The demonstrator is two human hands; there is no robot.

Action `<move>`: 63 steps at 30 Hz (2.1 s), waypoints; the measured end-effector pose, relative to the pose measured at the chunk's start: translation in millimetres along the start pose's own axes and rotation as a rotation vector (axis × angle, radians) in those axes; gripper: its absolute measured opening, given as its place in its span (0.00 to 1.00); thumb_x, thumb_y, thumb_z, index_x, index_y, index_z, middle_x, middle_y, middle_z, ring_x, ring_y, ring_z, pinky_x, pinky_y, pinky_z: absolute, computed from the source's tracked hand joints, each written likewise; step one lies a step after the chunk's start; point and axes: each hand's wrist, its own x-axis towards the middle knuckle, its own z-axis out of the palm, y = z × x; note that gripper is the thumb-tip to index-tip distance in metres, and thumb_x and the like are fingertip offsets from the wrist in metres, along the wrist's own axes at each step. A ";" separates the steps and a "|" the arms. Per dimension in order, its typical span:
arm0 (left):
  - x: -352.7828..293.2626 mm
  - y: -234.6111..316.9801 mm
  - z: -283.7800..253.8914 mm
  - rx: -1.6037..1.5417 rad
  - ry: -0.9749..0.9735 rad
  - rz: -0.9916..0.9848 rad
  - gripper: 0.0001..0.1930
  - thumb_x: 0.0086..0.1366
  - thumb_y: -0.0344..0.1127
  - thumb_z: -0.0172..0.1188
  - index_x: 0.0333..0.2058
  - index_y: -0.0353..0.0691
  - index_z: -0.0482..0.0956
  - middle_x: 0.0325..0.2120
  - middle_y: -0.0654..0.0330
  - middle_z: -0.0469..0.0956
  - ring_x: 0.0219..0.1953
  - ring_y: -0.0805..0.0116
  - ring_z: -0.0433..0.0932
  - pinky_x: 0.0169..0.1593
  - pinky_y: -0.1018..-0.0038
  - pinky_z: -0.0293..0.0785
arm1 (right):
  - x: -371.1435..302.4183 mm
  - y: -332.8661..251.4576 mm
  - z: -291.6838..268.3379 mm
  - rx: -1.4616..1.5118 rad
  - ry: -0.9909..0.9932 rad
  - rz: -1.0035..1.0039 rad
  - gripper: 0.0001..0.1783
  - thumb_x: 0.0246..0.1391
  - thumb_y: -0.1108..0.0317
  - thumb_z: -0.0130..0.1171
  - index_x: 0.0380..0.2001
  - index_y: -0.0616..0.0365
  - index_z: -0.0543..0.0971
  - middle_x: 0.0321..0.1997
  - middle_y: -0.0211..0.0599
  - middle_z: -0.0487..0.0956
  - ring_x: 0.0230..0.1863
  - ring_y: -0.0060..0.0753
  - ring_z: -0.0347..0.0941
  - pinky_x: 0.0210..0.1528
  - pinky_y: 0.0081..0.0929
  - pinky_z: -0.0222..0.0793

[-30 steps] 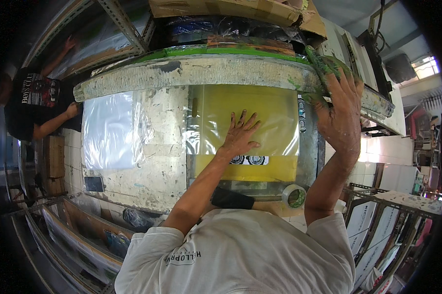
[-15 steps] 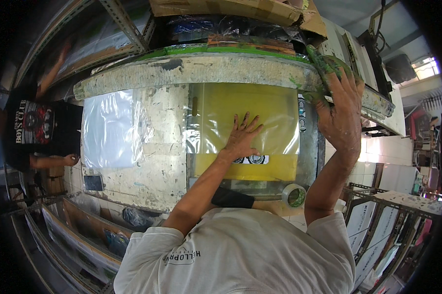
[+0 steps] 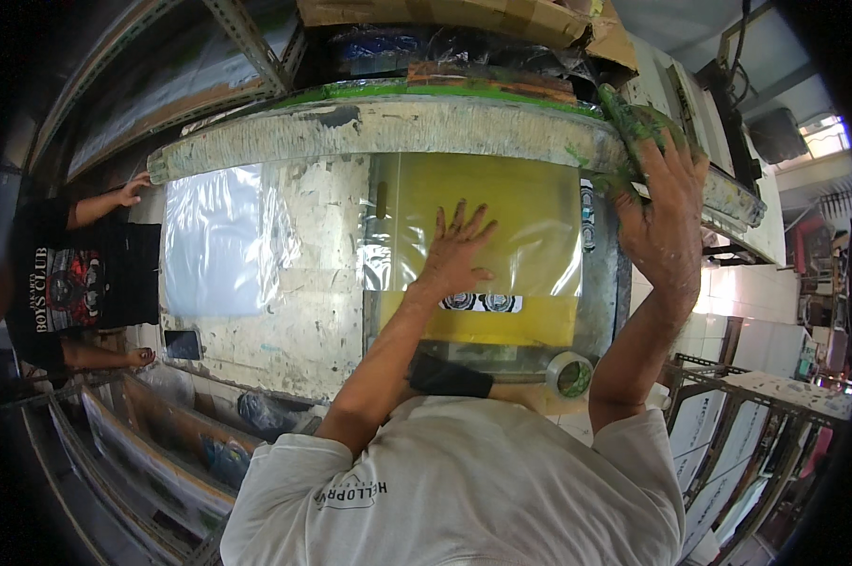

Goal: The person performs screen printing by placing a shirt on a printing board, lowering a mesh screen, and applying green ink using a squeegee before lifting the screen and removing the shirt.

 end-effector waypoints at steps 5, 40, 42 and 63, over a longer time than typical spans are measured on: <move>-7.3 -6.5 -14.6 0.061 -0.032 -0.215 0.53 0.39 0.53 0.72 0.63 0.46 0.56 0.67 0.52 0.42 0.69 0.46 0.33 0.67 0.45 0.26 | 1.7 -2.7 -2.0 0.025 -0.006 0.013 0.28 0.39 0.71 0.60 0.49 0.63 0.72 0.51 0.57 0.71 0.54 0.58 0.64 0.57 0.54 0.48; -182.0 -68.1 -102.0 -1.180 1.303 -0.415 0.57 0.29 0.29 0.79 0.60 0.36 0.52 0.51 0.56 0.66 0.52 0.62 0.68 0.56 0.64 0.70 | -147.6 -65.7 31.9 0.034 -0.465 0.234 0.28 0.35 0.72 0.65 0.45 0.63 0.73 0.53 0.57 0.67 0.60 0.63 0.58 0.63 0.64 0.43; -201.8 -76.6 -83.0 -1.091 1.263 -0.448 0.59 0.27 0.29 0.79 0.60 0.35 0.52 0.50 0.56 0.67 0.51 0.63 0.69 0.54 0.66 0.71 | -135.2 -62.2 27.3 0.199 -0.597 0.216 0.29 0.36 0.68 0.66 0.47 0.60 0.72 0.55 0.60 0.66 0.59 0.65 0.58 0.61 0.65 0.46; -230.5 -97.8 -7.6 -0.685 1.262 -0.647 0.60 0.30 0.35 0.80 0.61 0.41 0.48 0.53 0.53 0.63 0.54 0.58 0.65 0.59 0.62 0.62 | 87.5 80.4 328.0 0.297 -0.413 -0.099 0.28 0.43 0.73 0.59 0.53 0.56 0.70 0.54 0.53 0.72 0.55 0.56 0.66 0.55 0.45 0.63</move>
